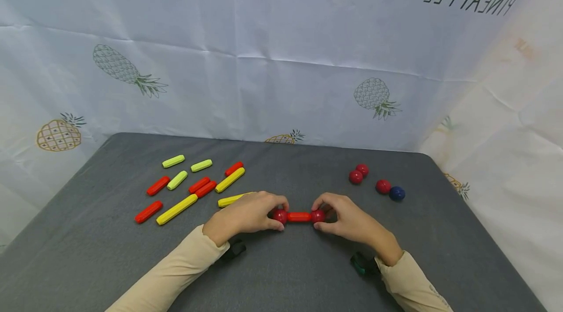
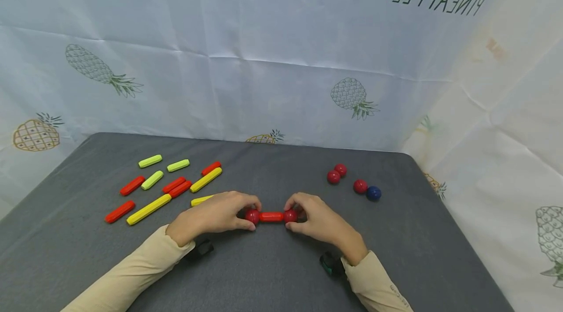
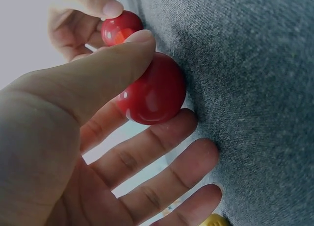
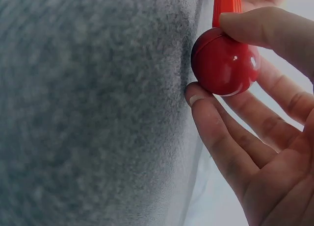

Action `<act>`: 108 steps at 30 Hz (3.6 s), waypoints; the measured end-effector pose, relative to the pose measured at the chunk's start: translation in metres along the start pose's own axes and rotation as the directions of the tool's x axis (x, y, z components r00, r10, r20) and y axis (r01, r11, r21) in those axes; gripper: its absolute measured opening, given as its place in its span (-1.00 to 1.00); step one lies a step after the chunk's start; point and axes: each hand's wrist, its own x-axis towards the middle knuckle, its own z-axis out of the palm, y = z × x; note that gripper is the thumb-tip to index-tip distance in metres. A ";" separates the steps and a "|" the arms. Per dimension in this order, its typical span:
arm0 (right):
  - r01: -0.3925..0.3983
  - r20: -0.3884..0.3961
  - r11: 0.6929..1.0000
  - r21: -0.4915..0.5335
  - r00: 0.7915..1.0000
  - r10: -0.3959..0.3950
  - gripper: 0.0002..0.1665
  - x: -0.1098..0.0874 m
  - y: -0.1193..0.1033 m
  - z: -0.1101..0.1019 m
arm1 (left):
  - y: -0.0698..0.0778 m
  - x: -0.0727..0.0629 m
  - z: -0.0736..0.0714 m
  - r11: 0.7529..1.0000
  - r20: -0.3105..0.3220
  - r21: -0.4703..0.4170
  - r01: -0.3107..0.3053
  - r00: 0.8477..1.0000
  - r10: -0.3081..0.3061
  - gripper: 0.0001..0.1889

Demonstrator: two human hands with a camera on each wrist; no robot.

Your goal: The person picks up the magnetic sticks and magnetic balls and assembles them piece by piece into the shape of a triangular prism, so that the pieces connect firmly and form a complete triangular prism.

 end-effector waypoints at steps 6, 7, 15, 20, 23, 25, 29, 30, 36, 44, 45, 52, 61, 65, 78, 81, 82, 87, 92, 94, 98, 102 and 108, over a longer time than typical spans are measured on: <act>-0.004 -0.003 1.000 -0.001 1.000 0.004 -0.71 0.000 -0.001 0.001 | -0.001 -0.002 -0.005 0.999 0.026 -0.039 0.005 1.000 -0.004 -0.69; -0.003 -0.003 1.000 0.000 1.000 0.003 -0.71 0.000 -0.001 0.001 | -0.001 -0.003 -0.007 0.999 0.030 -0.044 0.013 0.999 -0.012 -0.69; 0.002 -0.007 1.000 0.000 1.000 -0.002 -0.72 -0.001 -0.001 0.001 | -0.008 -0.007 -0.022 0.995 0.001 -0.069 0.069 0.998 -0.069 -0.65; 0.001 -0.010 1.000 0.003 1.000 -0.001 -0.72 0.000 0.000 0.001 | -0.016 -0.010 -0.031 0.993 -0.028 -0.073 0.095 0.995 -0.097 -0.64; -0.001 -0.016 1.000 0.000 1.000 0.001 -0.72 0.000 0.000 0.002 | -0.022 -0.011 -0.035 0.990 -0.032 -0.083 0.115 0.993 -0.118 -0.63; -0.008 -0.019 1.000 -0.003 1.000 0.008 -0.72 0.000 0.001 0.002 | -0.026 -0.012 -0.037 0.987 -0.035 -0.090 0.130 0.990 -0.133 -0.63; -0.013 -0.023 1.000 -0.006 1.000 0.013 -0.71 0.000 0.002 0.002 | -0.034 -0.013 -0.040 0.985 -0.054 -0.083 0.148 0.987 -0.153 -0.64; -0.013 -0.024 1.000 -0.007 1.000 0.013 -0.71 0.000 0.002 0.003 | -0.036 -0.013 -0.040 0.985 -0.063 -0.081 0.151 0.986 -0.156 -0.64; -0.019 -0.024 1.000 -0.013 1.000 0.019 -0.72 0.000 0.003 0.003 | -0.047 -0.014 -0.043 0.986 -0.124 -0.066 0.155 0.979 -0.162 -0.64; -0.049 -0.011 0.999 -0.003 0.999 0.049 -0.71 0.002 0.002 0.002 | -0.065 -0.017 -0.046 0.980 -0.202 -0.084 0.182 0.960 -0.196 -0.62; -0.051 -0.010 0.999 -0.002 0.999 0.051 -0.71 0.002 0.002 0.002 | -0.067 -0.018 -0.046 0.980 -0.216 -0.079 0.183 0.957 -0.196 -0.62; -0.055 -0.008 0.998 0.010 0.998 0.055 -0.70 0.003 0.003 0.004 | -0.076 -0.020 -0.044 0.971 -0.286 -0.024 0.238 0.929 -0.235 -0.59; -0.045 -0.036 0.999 -0.012 0.998 0.045 -0.74 0.003 0.003 0.003 | -0.080 -0.018 -0.044 0.953 -0.238 0.039 0.300 0.929 -0.283 -0.50; -0.025 -0.039 0.999 -0.021 0.999 0.024 -0.75 0.002 0.003 0.003 | -0.082 -0.016 -0.045 0.950 -0.215 0.043 0.309 0.932 -0.293 -0.54; -0.026 -0.044 0.999 -0.039 0.999 0.024 -0.75 -0.004 0.004 0.007 | -0.083 -0.016 -0.036 0.942 -0.268 0.001 0.336 0.907 -0.323 -0.74; -0.024 -0.051 0.999 -0.047 0.998 0.022 -0.75 -0.004 0.002 0.007 | -0.083 -0.016 -0.038 0.941 -0.269 -0.021 0.339 0.904 -0.332 -0.77; -0.025 -0.054 0.999 -0.048 0.998 0.022 -0.75 -0.004 0.002 0.007 | -0.082 -0.016 -0.038 0.941 -0.270 -0.026 0.336 0.904 -0.330 -0.77; -0.032 -0.063 0.998 -0.045 0.998 0.029 -0.75 -0.004 0.000 0.006 | -0.082 -0.016 -0.041 0.945 -0.297 -0.054 0.321 0.899 -0.322 -0.86; -0.044 -0.078 0.999 -0.032 0.996 0.042 -0.74 -0.004 -0.001 0.006 | -0.080 -0.016 -0.042 0.951 -0.328 -0.080 0.299 0.893 -0.308 -0.89; -0.052 -0.083 0.998 -0.024 0.995 0.050 -0.73 -0.004 -0.001 0.006 | -0.078 -0.016 -0.042 0.955 -0.340 -0.074 0.288 0.893 -0.296 -0.85; -0.071 -0.090 0.997 -0.017 0.994 0.069 -0.72 -0.005 -0.001 0.006 | -0.071 -0.014 -0.043 0.963 -0.344 -0.041 0.268 0.901 -0.265 -0.75; -0.087 -0.089 0.996 -0.018 0.992 0.085 -0.71 -0.005 -0.002 0.005 | -0.063 -0.014 -0.044 0.968 -0.310 -0.030 0.250 0.918 -0.247 -0.66; -0.076 -0.099 0.997 -0.019 0.992 0.074 -0.70 -0.005 -0.001 0.005 | -0.056 -0.013 -0.042 0.974 -0.279 -0.030 0.226 0.933 -0.226 -0.63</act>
